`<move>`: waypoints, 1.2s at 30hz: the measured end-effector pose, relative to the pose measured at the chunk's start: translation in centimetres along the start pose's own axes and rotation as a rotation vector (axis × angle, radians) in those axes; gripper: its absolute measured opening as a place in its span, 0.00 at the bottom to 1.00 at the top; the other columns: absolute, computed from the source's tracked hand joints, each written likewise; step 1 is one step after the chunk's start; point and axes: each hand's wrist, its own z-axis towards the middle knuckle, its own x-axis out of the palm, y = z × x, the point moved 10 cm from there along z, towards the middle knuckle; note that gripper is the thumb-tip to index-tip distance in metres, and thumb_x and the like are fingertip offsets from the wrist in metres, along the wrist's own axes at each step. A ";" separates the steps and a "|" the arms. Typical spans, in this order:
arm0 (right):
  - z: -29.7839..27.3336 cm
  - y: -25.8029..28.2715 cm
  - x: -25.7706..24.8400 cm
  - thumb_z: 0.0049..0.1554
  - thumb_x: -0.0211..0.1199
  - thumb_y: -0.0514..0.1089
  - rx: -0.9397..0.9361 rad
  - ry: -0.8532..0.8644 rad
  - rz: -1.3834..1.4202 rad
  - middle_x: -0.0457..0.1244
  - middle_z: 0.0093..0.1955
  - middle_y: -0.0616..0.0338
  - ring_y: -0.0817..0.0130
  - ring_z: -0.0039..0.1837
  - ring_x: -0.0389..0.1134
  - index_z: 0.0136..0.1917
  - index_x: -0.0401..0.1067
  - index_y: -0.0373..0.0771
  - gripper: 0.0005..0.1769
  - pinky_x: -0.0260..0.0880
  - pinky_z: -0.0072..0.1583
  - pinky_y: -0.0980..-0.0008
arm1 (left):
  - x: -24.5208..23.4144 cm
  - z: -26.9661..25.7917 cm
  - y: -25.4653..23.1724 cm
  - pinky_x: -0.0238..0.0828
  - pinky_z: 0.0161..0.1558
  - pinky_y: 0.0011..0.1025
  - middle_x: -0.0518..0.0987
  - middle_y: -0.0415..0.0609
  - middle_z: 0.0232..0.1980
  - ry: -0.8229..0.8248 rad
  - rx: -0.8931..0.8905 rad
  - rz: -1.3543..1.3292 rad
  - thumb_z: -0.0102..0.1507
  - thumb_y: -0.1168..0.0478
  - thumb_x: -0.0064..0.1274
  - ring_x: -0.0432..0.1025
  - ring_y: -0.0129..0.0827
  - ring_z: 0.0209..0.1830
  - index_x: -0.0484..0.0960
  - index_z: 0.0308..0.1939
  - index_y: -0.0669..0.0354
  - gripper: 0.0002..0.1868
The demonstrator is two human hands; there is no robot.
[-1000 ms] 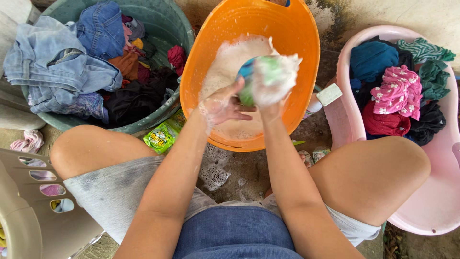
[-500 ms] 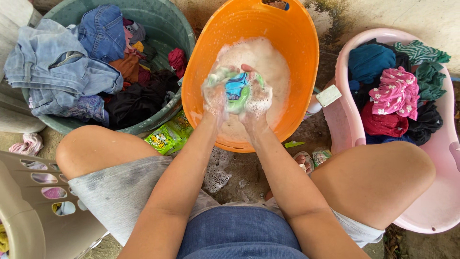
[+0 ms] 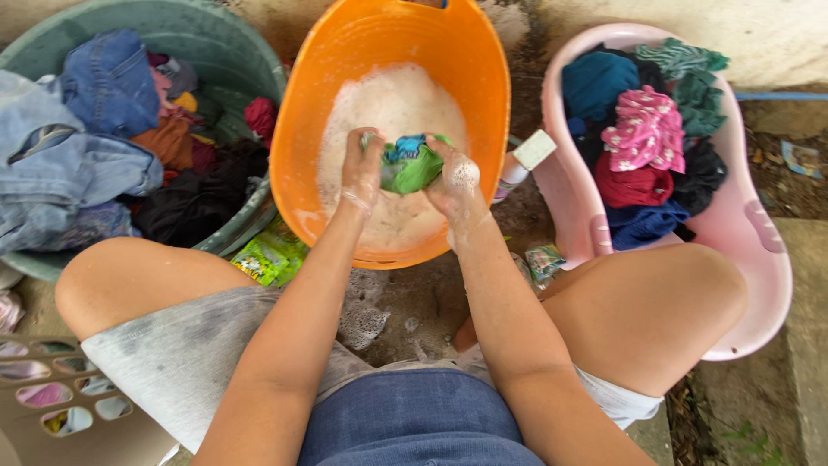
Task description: The person washes clothes by hand in a basin of soapy water, scrubbing different garments and adding more items from a pile.
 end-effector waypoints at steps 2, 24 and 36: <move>0.1 3.9 -1.9 0.58 0.60 0.38 -0.127 0.005 -0.171 0.65 0.51 0.55 0.59 0.52 0.69 0.58 0.68 0.39 0.14 0.74 0.54 0.49 | 0.8 -0.3 -0.6 0.83 0.42 0.41 0.73 0.55 0.55 -0.003 -0.191 -0.067 0.64 0.43 0.52 0.77 0.41 0.48 0.66 0.63 0.52 0.29; 0.7 1.8 5.5 0.64 0.61 0.42 -0.578 0.123 -0.284 0.68 0.49 0.58 0.66 0.52 0.72 0.63 0.70 0.39 0.15 0.74 0.51 0.67 | -6.3 5.2 -17.3 0.77 0.37 0.32 0.80 0.50 0.48 0.260 -0.111 0.694 0.62 0.51 0.61 0.79 0.31 0.40 0.74 0.63 0.58 0.29; 8.5 -13.0 18.6 0.60 0.66 0.43 -0.550 0.396 -0.969 0.63 0.68 0.46 0.57 0.68 0.65 0.71 0.65 0.32 0.28 0.66 0.66 0.62 | -34.7 3.2 -1.1 0.74 0.39 0.37 0.83 0.52 0.41 -0.226 -0.319 0.737 0.61 0.59 0.64 0.78 0.40 0.40 0.80 0.55 0.61 0.21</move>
